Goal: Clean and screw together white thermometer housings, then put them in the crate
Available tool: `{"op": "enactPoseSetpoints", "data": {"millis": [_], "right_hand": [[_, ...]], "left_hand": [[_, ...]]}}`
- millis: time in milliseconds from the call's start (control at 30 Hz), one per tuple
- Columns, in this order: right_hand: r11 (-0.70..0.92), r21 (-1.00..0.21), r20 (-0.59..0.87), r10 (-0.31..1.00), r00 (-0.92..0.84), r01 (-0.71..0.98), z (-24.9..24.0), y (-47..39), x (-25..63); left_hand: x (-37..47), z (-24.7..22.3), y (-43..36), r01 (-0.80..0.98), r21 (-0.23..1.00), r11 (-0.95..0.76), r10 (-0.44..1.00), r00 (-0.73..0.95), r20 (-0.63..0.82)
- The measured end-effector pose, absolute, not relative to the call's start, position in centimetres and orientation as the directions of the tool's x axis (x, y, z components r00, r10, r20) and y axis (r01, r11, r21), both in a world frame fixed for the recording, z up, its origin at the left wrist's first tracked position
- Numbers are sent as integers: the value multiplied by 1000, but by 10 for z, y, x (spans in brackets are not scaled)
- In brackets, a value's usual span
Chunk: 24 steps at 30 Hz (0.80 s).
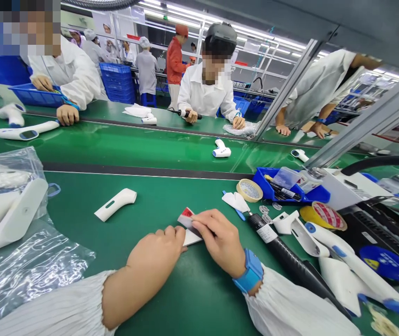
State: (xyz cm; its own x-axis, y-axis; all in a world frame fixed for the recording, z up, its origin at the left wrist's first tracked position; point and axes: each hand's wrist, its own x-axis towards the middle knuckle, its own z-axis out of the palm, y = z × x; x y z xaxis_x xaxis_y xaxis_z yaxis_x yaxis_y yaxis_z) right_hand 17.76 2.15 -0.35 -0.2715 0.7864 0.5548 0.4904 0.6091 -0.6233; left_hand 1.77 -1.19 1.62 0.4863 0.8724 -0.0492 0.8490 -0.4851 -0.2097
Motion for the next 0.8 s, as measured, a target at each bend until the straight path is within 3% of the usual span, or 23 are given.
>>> {"op": "enactPoseSetpoints", "data": {"millis": [800], "right_hand": [[636,-584,584,761,-283,505,-4,20,178]], "left_hand": [[17,10,-15,850,-237,-470,873,488,21]]}}
